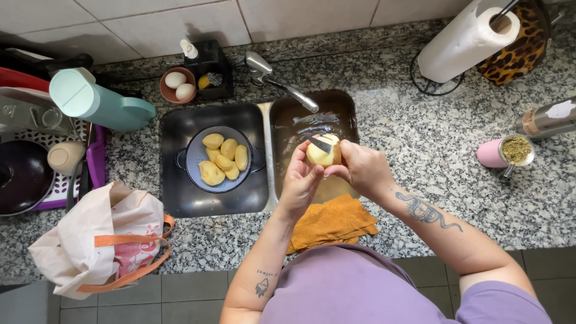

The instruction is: The person peels potatoes over a kitchen sink using a small knife, rinsing each potato under running water and placing it into a colander. They retrieve additional potatoes from a cloth bag and continue peeling them one by one.

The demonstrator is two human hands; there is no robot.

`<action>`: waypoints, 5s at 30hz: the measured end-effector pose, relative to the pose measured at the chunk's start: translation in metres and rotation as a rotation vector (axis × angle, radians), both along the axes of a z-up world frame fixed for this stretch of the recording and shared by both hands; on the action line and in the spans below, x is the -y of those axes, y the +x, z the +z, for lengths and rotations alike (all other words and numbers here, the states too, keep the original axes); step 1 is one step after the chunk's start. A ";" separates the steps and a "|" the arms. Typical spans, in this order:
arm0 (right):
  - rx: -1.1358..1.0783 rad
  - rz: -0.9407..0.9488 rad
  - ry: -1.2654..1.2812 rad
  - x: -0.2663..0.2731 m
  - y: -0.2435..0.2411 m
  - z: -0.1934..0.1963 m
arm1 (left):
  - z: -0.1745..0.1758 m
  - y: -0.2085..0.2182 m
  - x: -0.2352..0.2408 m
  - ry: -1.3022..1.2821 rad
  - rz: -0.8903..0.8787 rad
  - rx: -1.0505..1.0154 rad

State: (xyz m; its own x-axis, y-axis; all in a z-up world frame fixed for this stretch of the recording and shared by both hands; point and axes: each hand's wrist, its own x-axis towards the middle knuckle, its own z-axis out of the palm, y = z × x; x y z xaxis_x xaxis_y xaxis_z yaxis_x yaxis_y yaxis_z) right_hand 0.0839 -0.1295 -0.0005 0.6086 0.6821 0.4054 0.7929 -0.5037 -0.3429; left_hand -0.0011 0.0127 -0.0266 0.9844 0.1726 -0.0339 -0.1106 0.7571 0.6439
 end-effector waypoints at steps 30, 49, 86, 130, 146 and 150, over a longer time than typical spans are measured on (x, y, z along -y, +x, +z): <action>-1.668 -0.397 0.443 0.037 -0.016 -0.077 | -0.287 0.019 -0.028 2.121 -0.204 -0.568; -1.656 -0.337 0.409 0.023 -0.021 -0.090 | -0.150 0.006 -0.116 -0.221 0.319 -0.647; -1.182 -0.259 0.393 0.042 -0.082 -0.153 | -0.152 -0.134 0.016 1.842 0.001 -0.096; -1.151 -0.293 0.250 -0.199 -0.154 -0.036 | 0.058 -0.313 -0.341 2.532 0.758 -1.441; -0.911 0.084 0.115 -0.374 -0.202 -0.003 | 0.006 -0.366 -0.359 1.838 -0.240 -1.180; -0.888 0.057 0.084 -0.352 -0.215 0.033 | -0.017 -0.370 -0.359 1.892 -0.261 -1.263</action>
